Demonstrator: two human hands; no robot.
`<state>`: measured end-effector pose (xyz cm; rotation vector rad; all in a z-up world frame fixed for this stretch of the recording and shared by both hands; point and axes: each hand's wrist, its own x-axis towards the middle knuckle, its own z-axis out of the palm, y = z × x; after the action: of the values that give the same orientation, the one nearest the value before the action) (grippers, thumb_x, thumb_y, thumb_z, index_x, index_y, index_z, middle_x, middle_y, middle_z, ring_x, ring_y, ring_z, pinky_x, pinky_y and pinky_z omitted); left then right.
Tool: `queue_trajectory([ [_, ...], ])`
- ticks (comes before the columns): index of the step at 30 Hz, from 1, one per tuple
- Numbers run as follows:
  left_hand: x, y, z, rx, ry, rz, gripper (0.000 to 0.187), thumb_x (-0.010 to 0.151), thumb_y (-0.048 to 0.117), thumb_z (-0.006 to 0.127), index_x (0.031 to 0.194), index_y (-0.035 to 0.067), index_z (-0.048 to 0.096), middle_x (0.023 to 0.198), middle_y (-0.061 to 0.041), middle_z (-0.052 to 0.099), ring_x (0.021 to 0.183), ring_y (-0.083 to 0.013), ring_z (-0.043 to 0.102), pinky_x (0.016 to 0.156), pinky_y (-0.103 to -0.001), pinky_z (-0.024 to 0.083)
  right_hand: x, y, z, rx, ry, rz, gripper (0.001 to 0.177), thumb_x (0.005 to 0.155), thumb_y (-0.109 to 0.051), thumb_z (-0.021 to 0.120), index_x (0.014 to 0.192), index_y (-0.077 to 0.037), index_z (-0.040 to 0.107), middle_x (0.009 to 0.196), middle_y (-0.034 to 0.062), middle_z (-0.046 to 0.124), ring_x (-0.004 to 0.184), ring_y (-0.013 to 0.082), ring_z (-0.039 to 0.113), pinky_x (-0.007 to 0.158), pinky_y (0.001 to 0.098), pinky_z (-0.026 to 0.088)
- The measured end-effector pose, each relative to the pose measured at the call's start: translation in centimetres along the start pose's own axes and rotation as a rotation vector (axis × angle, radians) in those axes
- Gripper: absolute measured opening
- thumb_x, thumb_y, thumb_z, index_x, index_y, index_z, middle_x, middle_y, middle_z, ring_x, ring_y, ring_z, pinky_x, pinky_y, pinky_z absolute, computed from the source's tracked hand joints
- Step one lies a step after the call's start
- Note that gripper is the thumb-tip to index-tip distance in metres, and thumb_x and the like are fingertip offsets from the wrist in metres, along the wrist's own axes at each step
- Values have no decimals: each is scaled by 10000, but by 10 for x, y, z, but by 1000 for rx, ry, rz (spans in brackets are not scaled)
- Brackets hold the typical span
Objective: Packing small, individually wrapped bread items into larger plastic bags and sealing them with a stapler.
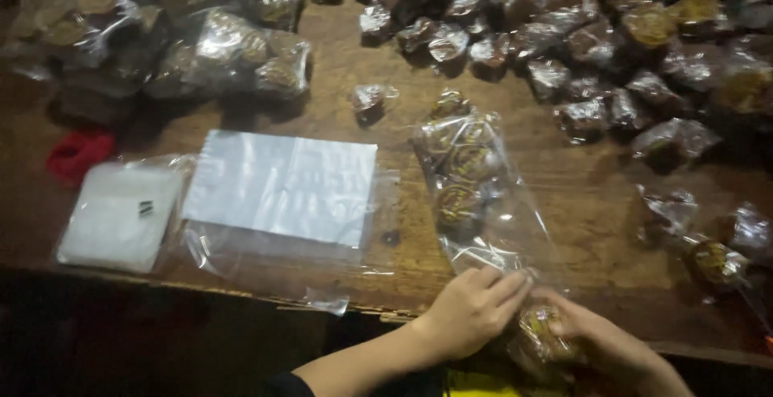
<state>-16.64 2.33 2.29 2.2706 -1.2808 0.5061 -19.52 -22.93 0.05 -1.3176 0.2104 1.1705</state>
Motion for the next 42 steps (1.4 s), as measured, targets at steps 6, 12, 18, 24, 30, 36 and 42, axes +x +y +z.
queue_trajectory([
  [6, -14, -11, 7, -57, 1, -61, 378, 1051, 72, 484, 1369, -80, 620, 1459, -191, 574, 851, -316, 510, 764, -440, 478, 56, 33, 28, 731, 211, -382, 579, 950, -258, 497, 1527, -273, 466, 1189, 161, 725, 598, 318, 695, 352, 397, 543],
  [12, -14, 13, 12, -21, 86, -66, 338, 1117, 40, 505, 1413, -10, 661, 1506, -92, 599, 888, -270, 524, 725, -368, 490, 80, -8, 82, 1104, 607, -261, 703, 1011, -564, 251, 1545, -118, 349, 1577, -5, 415, 1439, 82, 362, 1262, 228, 239],
  [18, -10, 21, 23, -129, 102, -47, 348, 1079, -84, 504, 1401, -108, 636, 1484, -177, 566, 796, -299, 451, 607, -386, 413, 84, -51, 84, 477, 992, -285, 523, 976, -393, 461, 1493, -332, 413, 1229, 118, 643, 1113, 280, 604, 1011, 388, 460],
  [24, 2, 3, 10, -462, 43, 23, 466, 930, -16, 494, 1363, 55, 655, 1288, -177, 644, 810, -296, 549, 753, -405, 478, 74, -83, 68, -158, 1127, 90, 692, 827, -643, 526, 1394, -256, 444, 1031, 171, 763, 977, 393, 696, 844, 458, 477],
  [30, 28, -77, 42, -26, 163, -111, 645, 851, 517, 693, 1311, 65, 670, 1263, -187, 680, 1168, -410, 625, 1051, -553, 421, 108, -33, 37, -288, 1209, -40, 658, 839, -572, 761, 1341, -293, 440, 1082, 105, 780, 1043, 333, 737, 915, 505, 570],
  [36, 24, -91, 50, -36, -227, -228, 928, 881, 773, 443, 1544, 123, 466, 1580, -127, 494, 1484, -386, 394, 1239, -609, 128, 77, -4, 48, 543, 869, -562, 829, 903, -25, 660, 1615, -219, 282, 1125, 173, 670, 892, 305, 719, 798, 448, 620],
  [42, 26, -86, 46, 29, -304, -206, 1056, 812, 890, 337, 1569, 158, 417, 1641, -97, 397, 1538, -363, 290, 1247, -618, 100, 96, -13, 32, -961, 859, -101, 575, 723, -83, 748, 1260, -186, 572, 1137, 133, 609, 974, 425, 692, 779, 547, 616],
])
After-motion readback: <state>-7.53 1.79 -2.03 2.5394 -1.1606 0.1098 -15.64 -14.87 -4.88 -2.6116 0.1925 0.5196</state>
